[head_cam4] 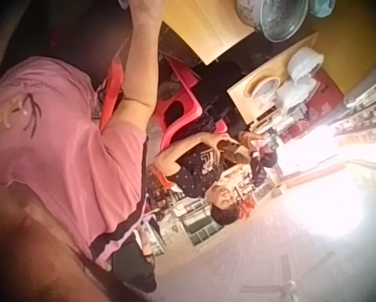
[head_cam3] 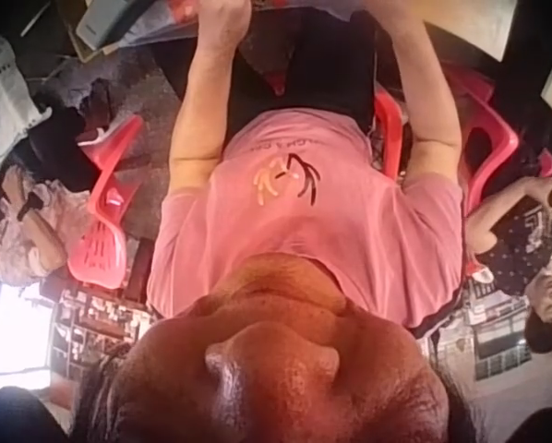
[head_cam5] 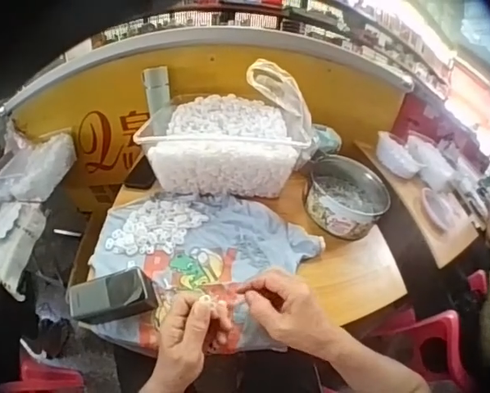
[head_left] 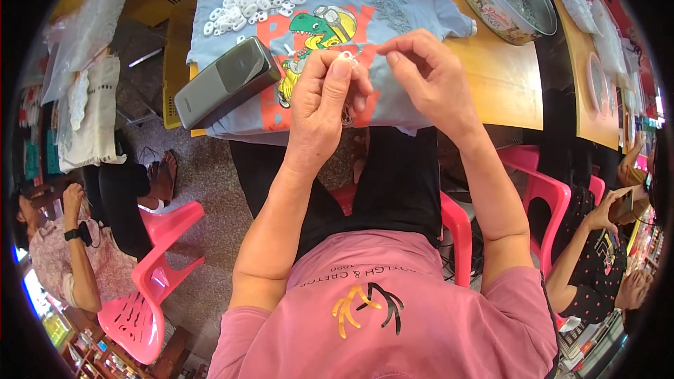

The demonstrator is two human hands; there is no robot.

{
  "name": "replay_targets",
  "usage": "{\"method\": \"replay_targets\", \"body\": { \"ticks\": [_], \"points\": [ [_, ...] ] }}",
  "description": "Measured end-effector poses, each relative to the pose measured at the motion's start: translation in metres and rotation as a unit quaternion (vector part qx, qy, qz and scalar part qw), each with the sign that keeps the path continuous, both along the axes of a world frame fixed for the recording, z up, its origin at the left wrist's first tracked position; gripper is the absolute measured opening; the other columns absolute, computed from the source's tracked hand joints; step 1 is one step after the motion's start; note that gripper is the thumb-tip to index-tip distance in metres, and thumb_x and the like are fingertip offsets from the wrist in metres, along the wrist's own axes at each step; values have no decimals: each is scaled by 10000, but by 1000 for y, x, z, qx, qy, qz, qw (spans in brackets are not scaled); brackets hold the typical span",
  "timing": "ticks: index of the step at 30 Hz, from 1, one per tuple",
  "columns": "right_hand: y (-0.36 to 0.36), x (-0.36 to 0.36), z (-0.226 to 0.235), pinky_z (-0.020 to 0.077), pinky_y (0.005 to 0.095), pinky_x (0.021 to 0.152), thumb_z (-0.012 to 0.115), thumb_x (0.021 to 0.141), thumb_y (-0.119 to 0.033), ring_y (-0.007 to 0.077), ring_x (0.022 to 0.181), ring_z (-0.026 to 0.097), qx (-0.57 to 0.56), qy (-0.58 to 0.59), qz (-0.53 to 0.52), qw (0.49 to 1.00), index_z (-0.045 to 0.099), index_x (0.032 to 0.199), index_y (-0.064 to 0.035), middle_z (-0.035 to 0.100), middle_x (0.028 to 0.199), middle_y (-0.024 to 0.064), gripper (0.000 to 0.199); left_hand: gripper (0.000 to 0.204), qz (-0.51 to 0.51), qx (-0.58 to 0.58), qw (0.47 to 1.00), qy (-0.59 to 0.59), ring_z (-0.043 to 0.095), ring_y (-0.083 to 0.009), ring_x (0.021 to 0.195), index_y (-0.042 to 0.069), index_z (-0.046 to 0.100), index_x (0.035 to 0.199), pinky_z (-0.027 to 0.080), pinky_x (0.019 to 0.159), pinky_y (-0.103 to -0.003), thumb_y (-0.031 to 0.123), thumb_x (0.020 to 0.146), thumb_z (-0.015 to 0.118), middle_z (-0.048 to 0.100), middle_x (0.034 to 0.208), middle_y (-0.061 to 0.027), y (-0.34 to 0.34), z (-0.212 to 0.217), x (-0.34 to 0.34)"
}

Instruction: Assembling small white plastic components by hand at a production workstation.

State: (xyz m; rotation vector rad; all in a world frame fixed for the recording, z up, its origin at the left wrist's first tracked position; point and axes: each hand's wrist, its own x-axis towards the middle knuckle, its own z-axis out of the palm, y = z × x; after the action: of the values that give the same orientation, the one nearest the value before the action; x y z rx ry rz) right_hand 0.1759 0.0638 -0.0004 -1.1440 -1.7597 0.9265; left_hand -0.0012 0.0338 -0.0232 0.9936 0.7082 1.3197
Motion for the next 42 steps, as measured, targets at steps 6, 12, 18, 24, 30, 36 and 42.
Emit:
{"method": "replay_targets", "body": {
  "ticks": [6,12,18,24,30,36,42],
  "points": [
    [6,1,17,422,258,587,632,874,-39,107,633,506,49,-125,-44,990,685,1011,-40,596,841,40,147,208,36,12,986,-161,513,-125,651,80,496,959,426,571,-249,245,1054,412,599,832,-82,3,-6,-7],
    [7,-6,7,486,336,618,684,846,-94,244,714,623,131,-201,54,969,685,1051,-79,604,894,92,205,219,19,20,982,-189,513,-147,654,82,491,946,415,565,-263,254,1053,409,587,831,-89,6,-8,-9],
    [6,-7,12,503,385,640,700,815,-117,304,776,638,155,-279,80,944,671,994,-75,600,915,101,186,221,18,3,985,-169,520,-137,651,84,496,951,419,565,-254,256,1055,405,589,831,-87,5,-5,-8],
    [-1,0,12,467,290,595,667,881,-115,169,654,586,87,-130,71,985,651,1044,-57,603,855,49,173,195,7,2,990,-143,536,-121,665,78,495,950,446,585,-253,224,1052,416,604,851,-89,5,-4,-6],
    [-11,-6,19,443,206,597,610,959,-170,48,675,521,-234,225,34,945,634,1161,-41,565,816,-22,241,183,8,15,991,-134,558,-126,710,66,489,947,475,650,-261,199,1049,417,619,915,-100,5,-6,-5],
    [-11,-10,7,491,222,654,595,971,-207,61,714,543,-334,346,64,874,599,1221,-13,578,845,-3,317,186,6,14,992,-122,585,-138,772,56,486,952,492,691,-272,196,1050,413,622,966,-105,4,-3,-4],
    [-16,-16,11,510,232,731,574,985,-192,67,772,569,-293,320,102,895,594,1232,11,598,885,11,320,187,-3,20,991,-133,590,-136,780,47,487,966,493,691,-267,190,1053,403,615,993,-105,5,-6,-5]
  ]
}}
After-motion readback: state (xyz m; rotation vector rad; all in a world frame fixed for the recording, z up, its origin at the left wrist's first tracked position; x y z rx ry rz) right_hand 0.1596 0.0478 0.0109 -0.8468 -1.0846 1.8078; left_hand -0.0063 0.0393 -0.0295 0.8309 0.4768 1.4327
